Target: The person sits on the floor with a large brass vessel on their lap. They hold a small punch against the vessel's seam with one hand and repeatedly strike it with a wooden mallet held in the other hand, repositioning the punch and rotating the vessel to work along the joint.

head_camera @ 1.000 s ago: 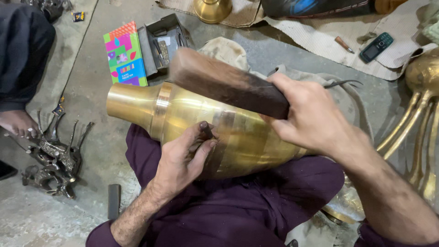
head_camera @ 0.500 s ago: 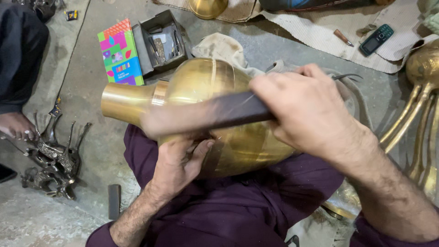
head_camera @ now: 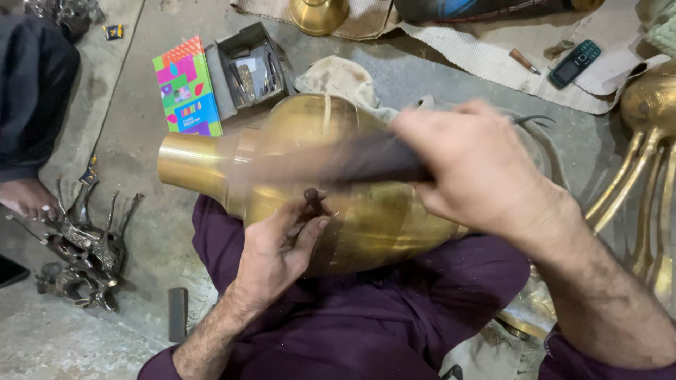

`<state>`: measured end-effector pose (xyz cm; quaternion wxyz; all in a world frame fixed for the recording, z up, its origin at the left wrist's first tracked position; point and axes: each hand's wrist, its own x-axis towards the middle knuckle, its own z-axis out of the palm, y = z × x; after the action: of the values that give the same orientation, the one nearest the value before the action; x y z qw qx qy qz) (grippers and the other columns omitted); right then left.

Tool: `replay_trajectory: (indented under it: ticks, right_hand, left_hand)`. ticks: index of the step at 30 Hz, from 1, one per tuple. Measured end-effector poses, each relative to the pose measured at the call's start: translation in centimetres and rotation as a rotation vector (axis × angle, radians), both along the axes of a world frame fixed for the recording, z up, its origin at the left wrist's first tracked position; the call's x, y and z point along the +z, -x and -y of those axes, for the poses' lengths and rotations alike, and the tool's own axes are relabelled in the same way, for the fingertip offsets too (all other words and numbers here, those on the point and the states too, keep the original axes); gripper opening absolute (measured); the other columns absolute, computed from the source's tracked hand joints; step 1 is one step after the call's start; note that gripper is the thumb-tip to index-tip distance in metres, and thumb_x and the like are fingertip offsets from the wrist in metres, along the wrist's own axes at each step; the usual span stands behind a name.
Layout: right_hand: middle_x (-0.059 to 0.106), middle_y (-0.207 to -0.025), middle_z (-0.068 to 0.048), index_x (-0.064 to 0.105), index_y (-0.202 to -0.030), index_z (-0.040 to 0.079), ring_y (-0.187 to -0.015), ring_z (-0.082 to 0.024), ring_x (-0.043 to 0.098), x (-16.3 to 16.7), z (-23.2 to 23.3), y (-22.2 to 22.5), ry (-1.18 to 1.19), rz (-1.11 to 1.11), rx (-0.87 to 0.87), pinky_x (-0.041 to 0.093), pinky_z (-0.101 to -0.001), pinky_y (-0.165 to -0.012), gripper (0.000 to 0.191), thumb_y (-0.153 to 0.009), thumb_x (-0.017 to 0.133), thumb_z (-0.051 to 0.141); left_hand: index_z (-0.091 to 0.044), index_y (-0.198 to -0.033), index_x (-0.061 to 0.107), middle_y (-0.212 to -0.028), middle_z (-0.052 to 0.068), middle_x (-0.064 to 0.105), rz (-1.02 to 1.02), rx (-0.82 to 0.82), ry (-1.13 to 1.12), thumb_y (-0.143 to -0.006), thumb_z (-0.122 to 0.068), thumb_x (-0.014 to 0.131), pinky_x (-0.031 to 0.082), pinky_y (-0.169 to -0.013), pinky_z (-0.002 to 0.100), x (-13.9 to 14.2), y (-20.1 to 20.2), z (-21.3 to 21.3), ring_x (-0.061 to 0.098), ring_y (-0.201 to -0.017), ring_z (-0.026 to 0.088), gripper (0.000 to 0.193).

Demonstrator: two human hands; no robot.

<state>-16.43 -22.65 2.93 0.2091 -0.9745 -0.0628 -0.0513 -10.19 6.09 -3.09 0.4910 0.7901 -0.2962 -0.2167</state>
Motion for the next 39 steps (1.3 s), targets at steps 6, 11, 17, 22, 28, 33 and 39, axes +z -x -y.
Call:
replay_trajectory:
  ticks: [6, 11, 17, 22, 28, 33, 39]
  right_hand:
    - [0.068, -0.086, 0.003, 0.063, -0.107, 0.014, -0.075, -0.011, 0.069, -1.4, 0.2, 0.5, -0.475, -0.173, -0.133, 0.054, -0.0385, -0.073, 0.025, -0.086, 0.077, 0.016]
    - [0.07, -0.083, 0.004, 0.066, -0.11, 0.016, -0.075, -0.013, 0.067, -1.4, 0.3, 0.5, -0.263, 0.009, -0.031, 0.053, -0.0388, -0.08, 0.03, -0.082, 0.074, 0.009]
    - [0.072, -0.091, 0.001, 0.065, -0.109, 0.013, -0.086, -0.017, 0.068, -1.5, 0.0, 1.0, -0.125, 0.17, 0.019, 0.044, -0.0428, -0.089, 0.036, -0.075, 0.072, 0.004]
    - [0.068, -0.082, 0.004, 0.063, -0.107, 0.015, -0.074, -0.011, 0.071, -2.0, -0.3, 1.1, -0.352, 0.003, -0.03, 0.053, -0.0377, -0.073, 0.026, -0.082, 0.07, 0.011]
    - [0.064, -0.076, 0.0, 0.06, -0.106, 0.01, -0.063, -0.015, 0.066, -1.2, -0.7, 0.8, -0.399, 0.169, 0.073, 0.054, -0.0339, -0.059, 0.027, -0.081, 0.067, 0.002]
    - [0.068, -0.077, -0.002, 0.061, -0.103, 0.011, -0.067, -0.021, 0.068, -0.8, -0.4, 1.0, 0.089, 0.3, 0.051, 0.052, -0.0483, -0.071, 0.03, -0.076, 0.072, 0.005]
    - [0.073, -0.083, 0.0, 0.067, -0.106, 0.011, -0.077, -0.016, 0.071, -1.9, -0.3, 0.6, 0.255, 0.096, -0.008, 0.048, -0.0477, -0.088, 0.033, -0.076, 0.077, 0.005]
  left_hand:
    - [0.002, -0.129, 0.061, -0.112, 0.009, 0.076, -0.005, -0.021, 0.061, -0.096, 0.002, 0.069, 0.064, -0.088, 0.028, -0.2, 0.0, 0.0, 0.077, -0.104, 0.016, 0.034]
    - [0.001, -0.122, 0.066, -0.107, 0.011, 0.077, 0.147, -0.043, 0.021, -0.094, -0.001, 0.073, 0.062, -0.084, 0.029, 0.0, 0.1, 0.0, 0.077, -0.098, 0.017, 0.029]
    - [-0.001, -0.114, 0.07, -0.102, 0.011, 0.078, 0.145, -0.059, -0.017, -0.094, -0.002, 0.074, 0.063, -0.08, 0.028, 0.1, 0.0, -0.1, 0.078, -0.092, 0.018, 0.021]
    - [0.0, -0.123, 0.065, -0.106, 0.011, 0.077, 0.236, -0.074, 0.051, -0.092, -0.003, 0.075, 0.062, -0.083, 0.029, 0.0, 0.0, -0.1, 0.078, -0.096, 0.02, 0.033]
    - [0.0, -0.116, 0.069, -0.101, 0.01, 0.078, 0.16, -0.035, -0.031, -0.092, -0.001, 0.075, 0.062, -0.079, 0.027, -0.3, 0.3, -0.2, 0.079, -0.092, 0.018, 0.025]
    - [0.001, -0.118, 0.07, -0.106, 0.011, 0.078, 0.144, -0.075, 0.033, -0.097, 0.001, 0.071, 0.064, -0.084, 0.028, -0.6, 0.3, -0.2, 0.078, -0.098, 0.018, 0.022]
    - [0.001, -0.114, 0.069, -0.101, 0.012, 0.08, 0.033, -0.021, 0.002, -0.094, -0.001, 0.073, 0.064, -0.08, 0.027, -0.6, 0.4, -0.2, 0.08, -0.094, 0.017, 0.02]
